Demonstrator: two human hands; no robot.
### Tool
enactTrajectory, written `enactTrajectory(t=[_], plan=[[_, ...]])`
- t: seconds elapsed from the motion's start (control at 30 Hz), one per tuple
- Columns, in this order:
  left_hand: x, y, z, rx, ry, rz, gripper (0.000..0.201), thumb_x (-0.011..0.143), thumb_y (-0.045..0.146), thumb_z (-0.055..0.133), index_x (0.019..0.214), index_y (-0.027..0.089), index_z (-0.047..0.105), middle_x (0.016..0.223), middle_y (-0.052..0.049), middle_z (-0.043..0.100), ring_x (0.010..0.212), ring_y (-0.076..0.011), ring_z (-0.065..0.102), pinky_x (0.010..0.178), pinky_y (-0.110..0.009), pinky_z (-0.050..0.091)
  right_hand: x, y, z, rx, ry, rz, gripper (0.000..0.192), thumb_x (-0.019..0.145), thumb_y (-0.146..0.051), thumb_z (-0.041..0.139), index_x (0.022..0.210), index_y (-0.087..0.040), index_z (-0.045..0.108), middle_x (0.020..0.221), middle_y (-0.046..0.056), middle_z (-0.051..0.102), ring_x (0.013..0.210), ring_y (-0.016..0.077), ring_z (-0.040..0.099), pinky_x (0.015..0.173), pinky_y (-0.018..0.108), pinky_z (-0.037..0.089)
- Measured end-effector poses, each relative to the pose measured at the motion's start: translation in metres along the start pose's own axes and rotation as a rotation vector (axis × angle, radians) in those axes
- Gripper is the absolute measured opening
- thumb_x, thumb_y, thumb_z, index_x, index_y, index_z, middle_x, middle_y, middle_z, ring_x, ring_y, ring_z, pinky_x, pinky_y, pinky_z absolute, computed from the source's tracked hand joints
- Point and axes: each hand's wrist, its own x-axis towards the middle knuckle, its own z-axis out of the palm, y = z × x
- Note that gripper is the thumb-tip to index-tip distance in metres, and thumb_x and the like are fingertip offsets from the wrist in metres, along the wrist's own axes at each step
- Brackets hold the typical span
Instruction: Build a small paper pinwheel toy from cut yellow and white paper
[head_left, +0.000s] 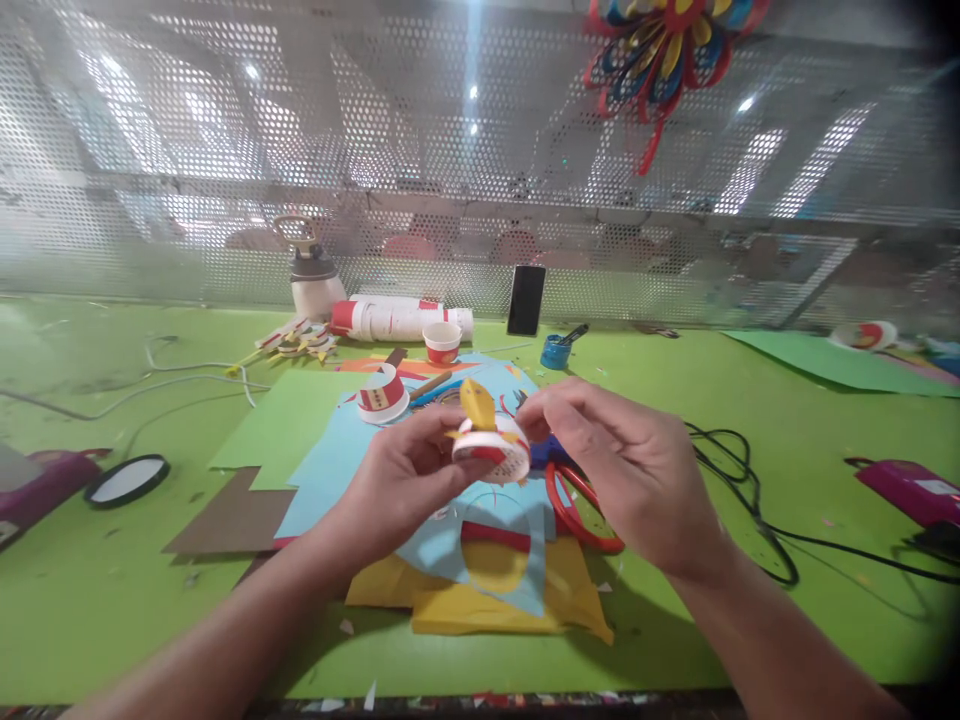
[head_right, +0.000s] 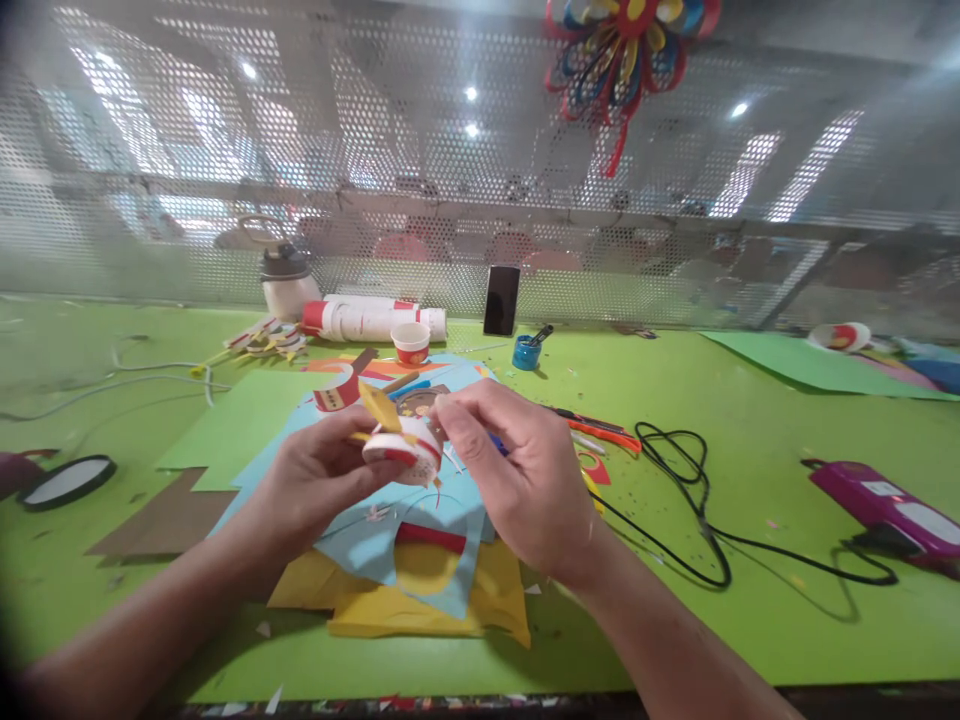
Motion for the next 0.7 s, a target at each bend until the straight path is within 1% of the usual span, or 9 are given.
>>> enactTrajectory(t=[0.03,0.1,0.2,0.3,0.37,0.47,0.57,0.63,0.7], plan=[[0.002,0.001,-0.001,-0.056,0.023,-0.030,0.018,0.074,0.014,0.068,0.090,0.019,0.064,0.083,-0.002,0.069,0.077,-0.0149,0.064,0.074,-0.028,0.051,0.002,0.003,0.001,0.011,0.021,0.038,0.021,0.091,-0.030,0.050,0.085,-0.015,0.065,0.081,0.003,0.063,0.075,0.0140,0.058,0.067,0.027,0.045],[0.005,0.003,-0.003,-0.147,0.049,-0.097,0.015,0.075,0.016,0.067,0.091,0.017,0.065,0.083,-0.004,0.069,0.076,-0.0149,0.063,0.073,-0.027,0.050,0.005,0.011,0.004,0.078,0.007,0.140,0.021,0.090,-0.032,0.051,0.089,-0.016,0.064,0.081,0.003,0.064,0.075,0.0140,0.059,0.066,0.027,0.046],[0.008,0.004,-0.007,-0.264,0.095,-0.204,0.015,0.079,0.021,0.063,0.092,0.013,0.066,0.090,-0.008,0.068,0.080,-0.0160,0.062,0.075,-0.029,0.050,0.009,0.023,0.012,0.239,-0.102,0.309,0.024,0.088,-0.036,0.052,0.086,-0.016,0.064,0.080,0.004,0.065,0.073,0.0141,0.059,0.067,0.028,0.047],[0.010,0.004,-0.013,-0.293,0.207,-0.275,0.016,0.077,0.022,0.066,0.090,0.012,0.067,0.091,-0.008,0.068,0.082,-0.0140,0.060,0.076,-0.026,0.049,0.008,0.031,0.021,0.374,-0.164,0.431,0.026,0.085,-0.038,0.055,0.082,-0.014,0.063,0.077,0.005,0.064,0.072,0.0145,0.059,0.068,0.030,0.048],[0.011,0.002,-0.016,-0.285,0.255,-0.300,0.016,0.075,0.023,0.067,0.086,0.011,0.067,0.089,-0.008,0.067,0.081,-0.0139,0.059,0.075,-0.025,0.048,0.005,0.033,0.028,0.436,-0.193,0.482,0.026,0.083,-0.038,0.057,0.082,-0.014,0.063,0.077,0.005,0.064,0.071,0.0144,0.059,0.067,0.030,0.047],[0.012,0.001,-0.017,-0.288,0.248,-0.296,0.014,0.075,0.024,0.067,0.081,0.011,0.067,0.088,-0.009,0.067,0.079,-0.0140,0.058,0.074,-0.026,0.048,0.000,0.034,0.036,0.501,-0.255,0.534,0.025,0.081,-0.038,0.061,0.080,-0.013,0.064,0.076,0.005,0.064,0.070,0.0132,0.057,0.065,0.029,0.045],[0.011,0.001,-0.014,-0.289,0.234,-0.285,0.014,0.076,0.022,0.066,0.083,0.011,0.067,0.087,-0.009,0.068,0.076,-0.0135,0.059,0.073,-0.027,0.048,-0.003,0.035,0.043,0.549,-0.302,0.579,0.024,0.079,-0.037,0.064,0.081,-0.013,0.066,0.075,0.004,0.063,0.068,0.0118,0.055,0.064,0.028,0.043],[0.010,0.001,-0.012,-0.281,0.229,-0.288,0.015,0.076,0.022,0.065,0.085,0.011,0.068,0.085,-0.008,0.068,0.073,-0.0132,0.059,0.071,-0.026,0.048,-0.005,0.036,0.048,0.574,-0.290,0.592,0.023,0.078,-0.036,0.066,0.081,-0.013,0.067,0.073,0.003,0.063,0.066,0.0109,0.054,0.063,0.027,0.041],[0.009,0.001,-0.010,-0.272,0.217,-0.288,0.015,0.075,0.021,0.065,0.085,0.010,0.068,0.082,-0.008,0.069,0.070,-0.0129,0.060,0.068,-0.025,0.047,-0.006,0.038,0.052,0.602,-0.245,0.599,0.022,0.076,-0.034,0.068,0.079,-0.012,0.067,0.070,0.002,0.062,0.064,0.0103,0.053,0.062,0.027,0.041]])
